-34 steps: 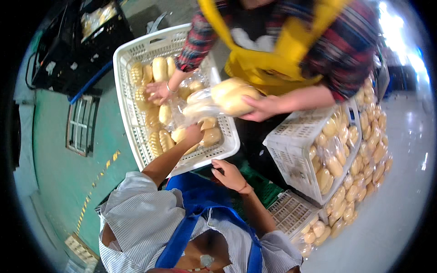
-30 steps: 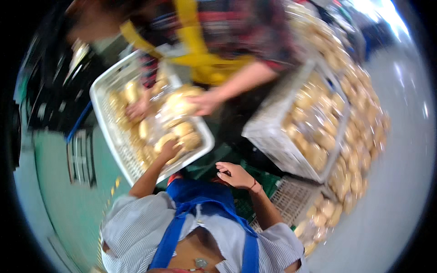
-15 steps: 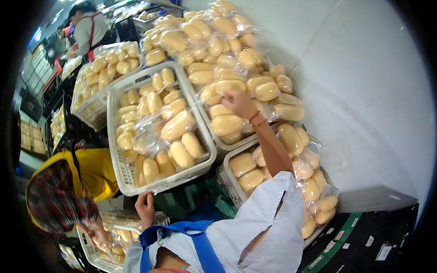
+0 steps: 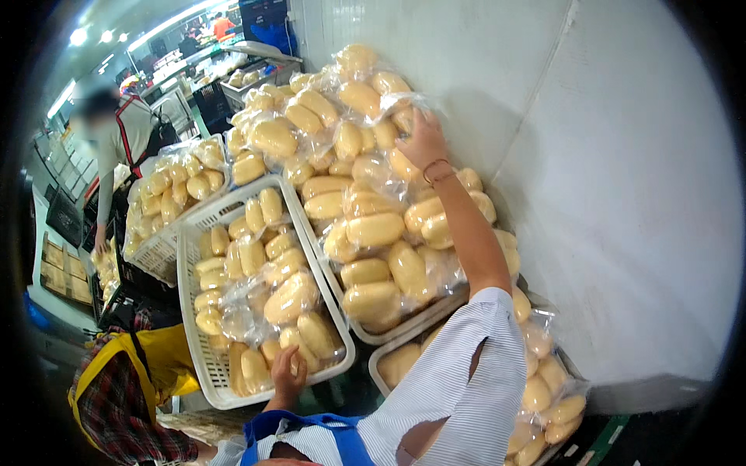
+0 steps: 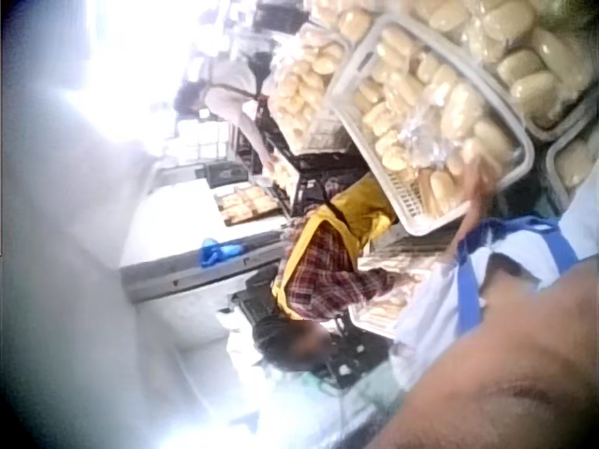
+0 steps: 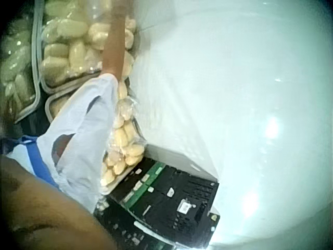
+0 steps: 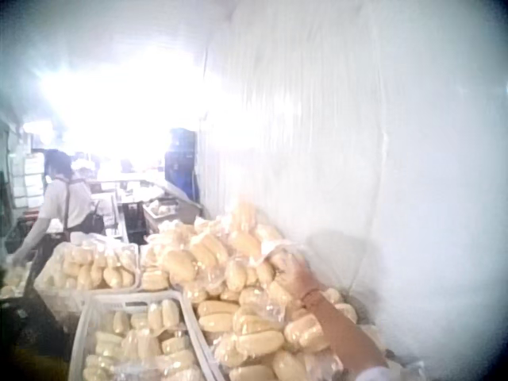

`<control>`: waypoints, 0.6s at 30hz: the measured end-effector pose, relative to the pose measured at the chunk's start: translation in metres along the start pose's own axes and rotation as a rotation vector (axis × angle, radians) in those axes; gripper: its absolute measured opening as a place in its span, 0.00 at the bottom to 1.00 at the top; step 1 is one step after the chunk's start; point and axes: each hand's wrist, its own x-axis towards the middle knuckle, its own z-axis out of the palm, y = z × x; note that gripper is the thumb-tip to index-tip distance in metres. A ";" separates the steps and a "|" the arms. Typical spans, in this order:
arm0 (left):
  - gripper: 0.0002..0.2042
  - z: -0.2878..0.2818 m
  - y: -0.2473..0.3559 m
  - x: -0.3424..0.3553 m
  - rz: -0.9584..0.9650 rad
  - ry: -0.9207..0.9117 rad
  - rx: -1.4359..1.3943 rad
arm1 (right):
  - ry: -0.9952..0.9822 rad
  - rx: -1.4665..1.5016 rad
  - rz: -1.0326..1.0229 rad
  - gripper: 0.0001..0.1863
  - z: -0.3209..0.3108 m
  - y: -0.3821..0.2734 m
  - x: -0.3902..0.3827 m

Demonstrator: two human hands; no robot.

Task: The person packs pre-packaged dough buns from a large supply into white plastic baskets. They handle the items by hand, arranging them neatly within the baskets and occasionally moving the baskets to different locations in the workspace.

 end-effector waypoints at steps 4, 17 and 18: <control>0.11 0.001 -0.002 0.000 -0.067 0.027 0.004 | -0.026 -0.240 0.041 0.41 0.034 -0.011 0.061; 0.10 -0.003 0.025 0.032 -0.460 0.034 -0.465 | 0.417 0.297 -0.050 0.09 0.017 -0.015 0.112; 0.11 0.000 0.032 0.050 -0.549 0.018 -0.761 | 0.435 0.338 -0.128 0.08 0.000 -0.025 0.109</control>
